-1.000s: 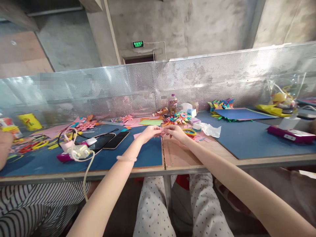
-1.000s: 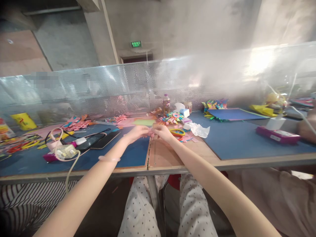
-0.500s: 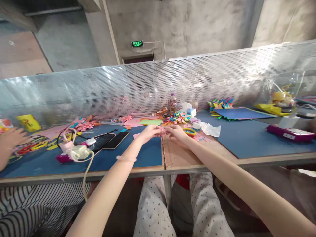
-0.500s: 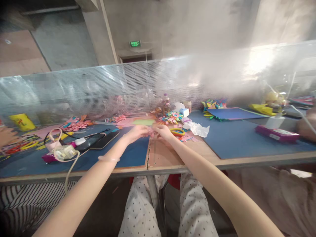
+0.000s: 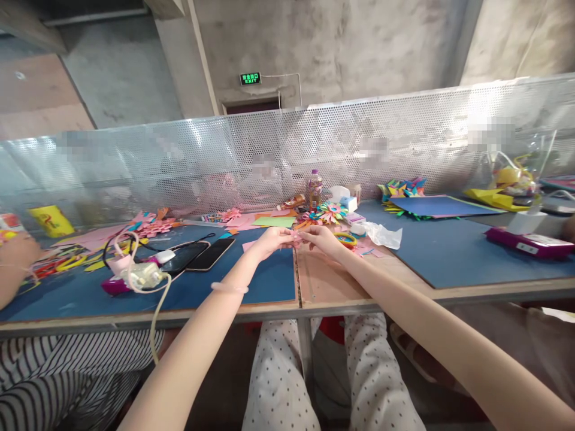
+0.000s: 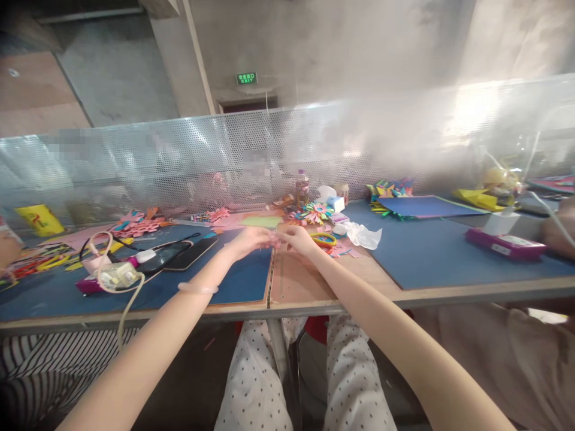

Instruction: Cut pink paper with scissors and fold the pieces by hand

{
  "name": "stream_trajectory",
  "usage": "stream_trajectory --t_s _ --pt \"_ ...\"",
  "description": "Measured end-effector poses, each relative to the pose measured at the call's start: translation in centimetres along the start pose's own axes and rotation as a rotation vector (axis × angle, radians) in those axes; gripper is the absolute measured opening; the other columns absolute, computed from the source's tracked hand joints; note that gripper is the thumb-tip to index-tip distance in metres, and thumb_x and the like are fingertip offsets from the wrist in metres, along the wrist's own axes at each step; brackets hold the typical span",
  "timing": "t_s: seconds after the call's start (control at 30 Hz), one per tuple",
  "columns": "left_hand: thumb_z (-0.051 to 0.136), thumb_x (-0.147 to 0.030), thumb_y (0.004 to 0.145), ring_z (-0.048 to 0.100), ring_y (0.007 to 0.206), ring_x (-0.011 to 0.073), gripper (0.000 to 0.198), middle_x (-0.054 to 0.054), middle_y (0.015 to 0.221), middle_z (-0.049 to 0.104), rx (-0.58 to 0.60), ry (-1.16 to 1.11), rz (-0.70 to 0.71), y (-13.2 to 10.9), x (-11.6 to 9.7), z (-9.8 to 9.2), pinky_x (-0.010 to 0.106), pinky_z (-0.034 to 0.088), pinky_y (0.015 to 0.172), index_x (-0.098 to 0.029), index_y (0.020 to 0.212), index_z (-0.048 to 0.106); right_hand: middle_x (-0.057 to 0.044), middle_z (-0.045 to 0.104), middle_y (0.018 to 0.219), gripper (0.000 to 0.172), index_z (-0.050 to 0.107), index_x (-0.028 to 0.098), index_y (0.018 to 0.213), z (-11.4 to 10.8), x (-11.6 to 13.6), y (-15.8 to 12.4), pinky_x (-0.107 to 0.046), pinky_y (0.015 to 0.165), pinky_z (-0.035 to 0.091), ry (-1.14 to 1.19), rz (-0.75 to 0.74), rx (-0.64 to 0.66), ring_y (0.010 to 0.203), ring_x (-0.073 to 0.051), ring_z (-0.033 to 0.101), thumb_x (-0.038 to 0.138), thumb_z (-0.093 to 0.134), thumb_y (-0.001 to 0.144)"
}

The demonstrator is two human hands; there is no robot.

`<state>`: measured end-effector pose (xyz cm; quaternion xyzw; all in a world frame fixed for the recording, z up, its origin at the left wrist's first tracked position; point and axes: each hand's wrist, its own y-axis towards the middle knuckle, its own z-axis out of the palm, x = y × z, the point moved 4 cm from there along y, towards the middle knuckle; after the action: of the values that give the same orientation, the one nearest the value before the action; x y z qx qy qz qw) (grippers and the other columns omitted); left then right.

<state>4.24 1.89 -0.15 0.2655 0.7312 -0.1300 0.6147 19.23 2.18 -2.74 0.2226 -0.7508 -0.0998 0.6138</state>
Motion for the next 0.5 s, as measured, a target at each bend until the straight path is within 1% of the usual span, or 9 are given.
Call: stream_trajectory --t_s 0.1,0.23,0.33,0.5 --pt "0.072 -0.029 0.065 0.064 0.074 0.0179 0.03 0.013 0.083 0.069 0.001 -0.014 0.001 -0.07 -0.06 0.09 0.031 0.044 0.075 -0.007 0.084 0.065 -0.004 0.062 0.073 0.035 0.066 0.013 0.082 -0.01 0.1 -0.05 -0.017 0.044 0.043 -0.013 -0.032 -0.006 0.06 -0.01 0.052 0.046 0.059 0.072" --pt "0.072 -0.03 0.065 0.064 0.075 0.0179 0.031 0.013 0.084 0.069 -0.003 -0.006 0.007 -0.1 -0.18 0.13 0.031 0.044 0.074 -0.007 0.084 0.065 -0.004 0.062 0.075 0.035 0.066 0.013 0.082 -0.02 0.19 -0.06 -0.017 0.044 0.042 -0.018 -0.039 -0.007 0.063 -0.01 0.053 0.047 0.06 0.071" --pt "0.07 -0.03 0.067 0.064 0.076 0.0182 0.03 0.013 0.085 0.069 0.0 0.007 -0.003 -0.1 -0.25 0.11 0.031 0.044 0.075 -0.008 0.087 0.066 -0.005 0.062 0.076 0.035 0.066 0.013 0.081 -0.05 0.15 -0.01 -0.018 0.044 0.043 0.015 -0.013 -0.015 0.064 -0.011 0.054 0.046 0.06 0.072" --pt "0.07 -0.028 0.067 0.065 0.078 0.0186 0.03 0.013 0.086 0.069 -0.003 0.003 -0.021 -0.15 -0.33 0.17 0.033 0.044 0.079 -0.008 0.088 0.066 -0.005 0.059 0.068 0.029 0.063 0.012 0.073 0.0 -0.01 0.0 -0.018 0.042 0.043 0.097 0.053 -0.035 0.062 -0.012 0.055 0.041 0.058 0.073"
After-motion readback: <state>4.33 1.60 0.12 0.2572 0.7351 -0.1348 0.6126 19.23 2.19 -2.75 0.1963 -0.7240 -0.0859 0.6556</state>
